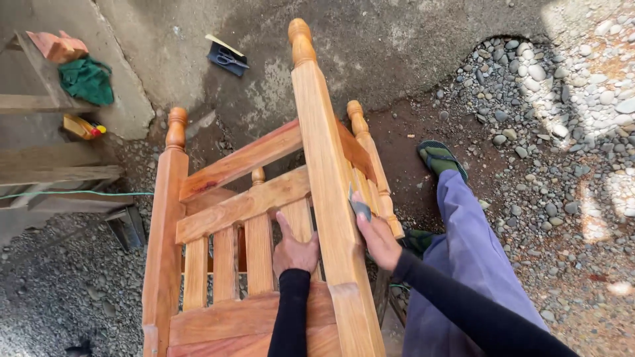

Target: The person sands the wooden frame of a chair using a sanding block. They smooth the surface of the armrests and the back slats, moving the block back and forth along the wood grain.

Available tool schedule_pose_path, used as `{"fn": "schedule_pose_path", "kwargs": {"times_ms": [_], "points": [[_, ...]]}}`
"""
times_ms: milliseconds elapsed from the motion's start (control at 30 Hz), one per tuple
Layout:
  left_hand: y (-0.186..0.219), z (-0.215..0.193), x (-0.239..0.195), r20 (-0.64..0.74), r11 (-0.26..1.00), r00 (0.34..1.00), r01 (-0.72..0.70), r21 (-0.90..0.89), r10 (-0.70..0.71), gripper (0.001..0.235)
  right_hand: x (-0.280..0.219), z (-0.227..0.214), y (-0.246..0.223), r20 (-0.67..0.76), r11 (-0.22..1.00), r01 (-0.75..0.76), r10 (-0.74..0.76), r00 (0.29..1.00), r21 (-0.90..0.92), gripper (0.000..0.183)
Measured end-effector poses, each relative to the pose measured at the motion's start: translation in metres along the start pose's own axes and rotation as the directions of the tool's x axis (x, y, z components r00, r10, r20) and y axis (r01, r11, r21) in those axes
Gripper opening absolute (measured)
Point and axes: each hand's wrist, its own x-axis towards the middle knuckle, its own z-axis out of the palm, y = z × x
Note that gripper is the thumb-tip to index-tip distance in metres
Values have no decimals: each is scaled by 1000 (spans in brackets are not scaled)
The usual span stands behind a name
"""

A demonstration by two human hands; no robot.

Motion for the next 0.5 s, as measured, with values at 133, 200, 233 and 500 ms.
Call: {"fn": "schedule_pose_path", "kwargs": {"times_ms": [133,200,233,500], "points": [[15,-15,-6,23,998,998,50,46,-51,116,112,-4,45,23,926,-369,372,928,-78,73],[25,-23,-11,77,990,991,107,90,-114,116,145,-1,38,-46,930,-353,350,936,-107,74],[21,-19,-11,85,990,989,113,88,-121,116,135,-2,30,-42,926,-361,358,933,-112,74],[12,-9,-4,51,995,995,86,48,-88,119,65,-7,-43,121,970,135,-113,986,-200,70]]}}
